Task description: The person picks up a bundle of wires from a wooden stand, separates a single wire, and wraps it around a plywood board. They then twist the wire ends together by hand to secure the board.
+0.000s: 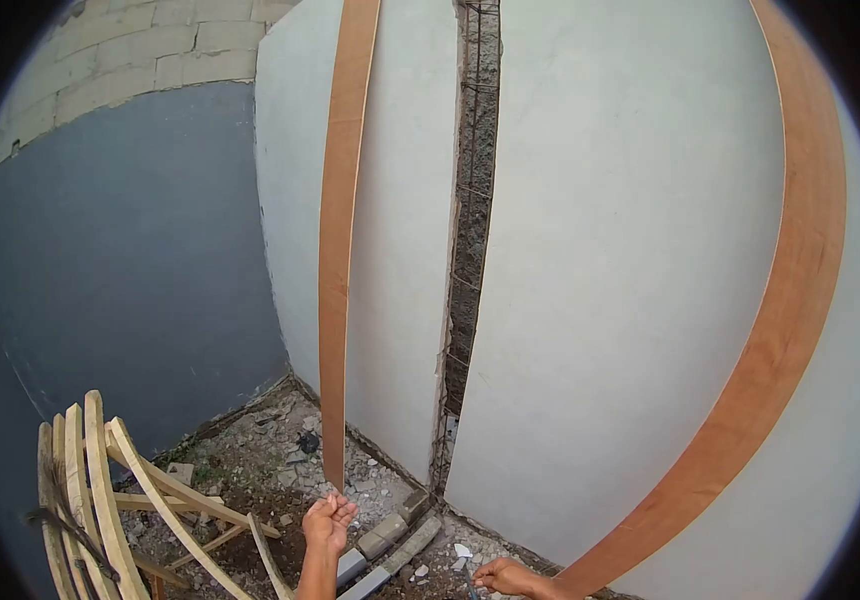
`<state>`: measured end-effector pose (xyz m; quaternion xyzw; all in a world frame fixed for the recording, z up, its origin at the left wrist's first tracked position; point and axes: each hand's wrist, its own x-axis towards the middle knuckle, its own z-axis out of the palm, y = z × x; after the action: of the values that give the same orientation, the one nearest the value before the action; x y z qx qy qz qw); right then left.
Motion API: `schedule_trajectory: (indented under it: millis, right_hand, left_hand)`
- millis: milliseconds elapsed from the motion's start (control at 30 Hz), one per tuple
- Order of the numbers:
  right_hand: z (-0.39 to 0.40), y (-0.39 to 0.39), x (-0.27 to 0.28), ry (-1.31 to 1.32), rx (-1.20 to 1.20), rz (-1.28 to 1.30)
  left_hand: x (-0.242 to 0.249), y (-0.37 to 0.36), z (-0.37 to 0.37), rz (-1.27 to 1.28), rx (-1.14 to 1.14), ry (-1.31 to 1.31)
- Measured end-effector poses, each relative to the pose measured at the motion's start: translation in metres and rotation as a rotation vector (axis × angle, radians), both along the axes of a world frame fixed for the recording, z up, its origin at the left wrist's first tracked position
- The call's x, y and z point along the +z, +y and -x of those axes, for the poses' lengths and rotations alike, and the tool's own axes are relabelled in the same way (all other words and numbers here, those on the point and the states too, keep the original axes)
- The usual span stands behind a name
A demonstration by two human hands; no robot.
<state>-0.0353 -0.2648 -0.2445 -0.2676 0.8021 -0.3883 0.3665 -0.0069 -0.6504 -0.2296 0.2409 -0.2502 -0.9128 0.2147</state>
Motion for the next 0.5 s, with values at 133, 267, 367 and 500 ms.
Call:
schedule_trajectory:
  millis: [133,267,367,500]
  right_hand:
    - [0.011,0.01,0.016,0.444,-0.305,-0.218]
    - [0.03,0.021,0.03,-0.164,-0.455,0.072]
    - [0.009,0.006,0.056,-0.377,-0.282,0.215]
    - [0.003,0.002,0.02,-0.025,-0.046,0.019]
  left_hand:
    - [0.008,-0.005,-0.016,0.252,-0.272,0.0]
    - [0.001,-0.01,-0.02,0.526,-0.205,-0.166]
    - [-0.026,-0.025,-0.014,0.504,0.11,-0.142]
    - [-0.005,-0.021,-0.024,0.158,0.095,-0.061]
